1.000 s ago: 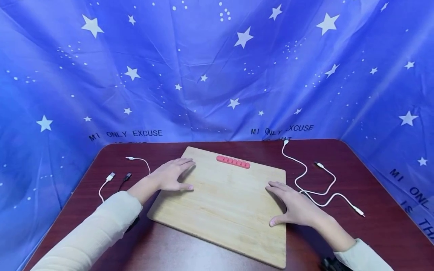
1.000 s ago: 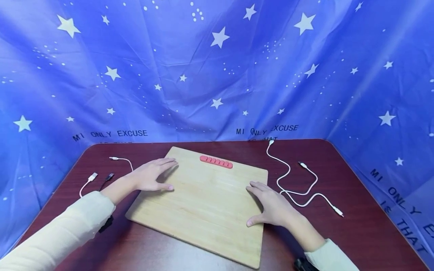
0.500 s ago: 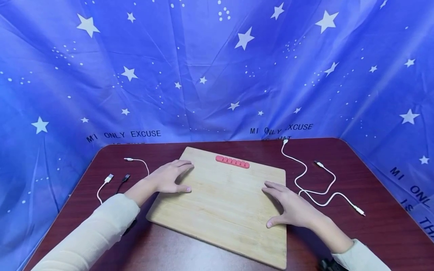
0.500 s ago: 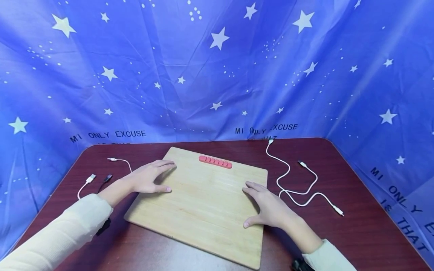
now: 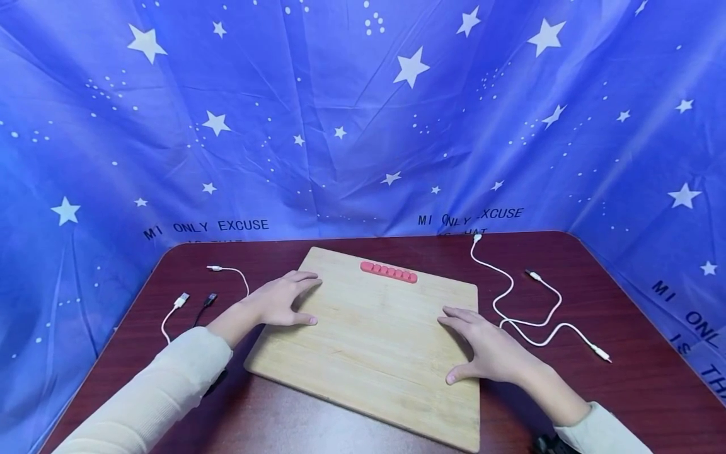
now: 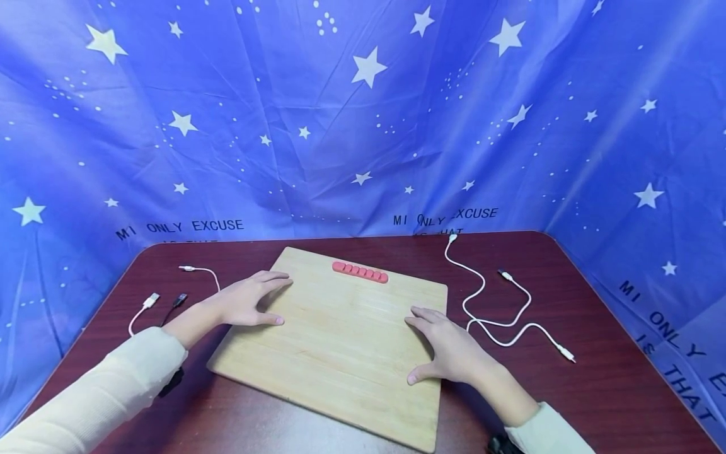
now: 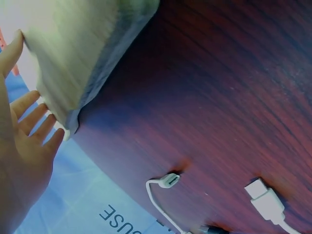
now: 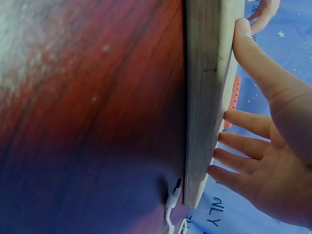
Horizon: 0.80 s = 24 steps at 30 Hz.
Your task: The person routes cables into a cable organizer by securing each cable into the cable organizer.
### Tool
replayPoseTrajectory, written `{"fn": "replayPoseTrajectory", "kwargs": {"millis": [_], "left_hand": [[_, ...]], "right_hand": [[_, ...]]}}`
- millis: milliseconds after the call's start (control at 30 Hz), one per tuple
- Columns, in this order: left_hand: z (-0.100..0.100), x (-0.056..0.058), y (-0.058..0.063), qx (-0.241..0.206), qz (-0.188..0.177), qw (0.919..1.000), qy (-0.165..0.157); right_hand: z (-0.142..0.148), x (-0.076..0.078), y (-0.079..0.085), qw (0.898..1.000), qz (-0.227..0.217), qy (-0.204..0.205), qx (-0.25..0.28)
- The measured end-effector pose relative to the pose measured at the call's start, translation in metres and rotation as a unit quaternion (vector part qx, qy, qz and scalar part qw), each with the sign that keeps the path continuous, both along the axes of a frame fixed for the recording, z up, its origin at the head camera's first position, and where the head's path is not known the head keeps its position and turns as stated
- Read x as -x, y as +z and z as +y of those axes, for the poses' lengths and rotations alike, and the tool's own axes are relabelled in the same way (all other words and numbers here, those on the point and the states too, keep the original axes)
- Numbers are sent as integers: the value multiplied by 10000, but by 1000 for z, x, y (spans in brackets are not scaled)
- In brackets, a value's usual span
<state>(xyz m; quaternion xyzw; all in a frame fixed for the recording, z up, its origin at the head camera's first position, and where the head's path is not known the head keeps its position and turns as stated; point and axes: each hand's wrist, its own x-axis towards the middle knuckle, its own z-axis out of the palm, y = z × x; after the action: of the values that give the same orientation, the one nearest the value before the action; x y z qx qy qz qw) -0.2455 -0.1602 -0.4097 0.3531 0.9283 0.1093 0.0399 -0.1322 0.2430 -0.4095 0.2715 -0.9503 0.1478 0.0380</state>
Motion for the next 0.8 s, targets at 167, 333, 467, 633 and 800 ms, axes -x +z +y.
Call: {"fn": "replayPoseTrajectory", "kwargs": {"millis": [167,333,467,633,800], "left_hand": [[0,1,-4,-93,-35,9999,66],[0,1,-4,-161,32,9999,29],[0,1,-3,-126,90,9999,20],[1,2,-3,-81,134,9999,9],[2,1,-3,-64,158,9999,23]], "right_hand": [[0,1,1,9999,-89,4,114],[-2,2,3,9996,-263,-25,94],[-4,3,4,9994,-338,-83,42],[-4,3,3,9992,-370,-86,101],[-3,2,3,9989,-421,-55,188]]}}
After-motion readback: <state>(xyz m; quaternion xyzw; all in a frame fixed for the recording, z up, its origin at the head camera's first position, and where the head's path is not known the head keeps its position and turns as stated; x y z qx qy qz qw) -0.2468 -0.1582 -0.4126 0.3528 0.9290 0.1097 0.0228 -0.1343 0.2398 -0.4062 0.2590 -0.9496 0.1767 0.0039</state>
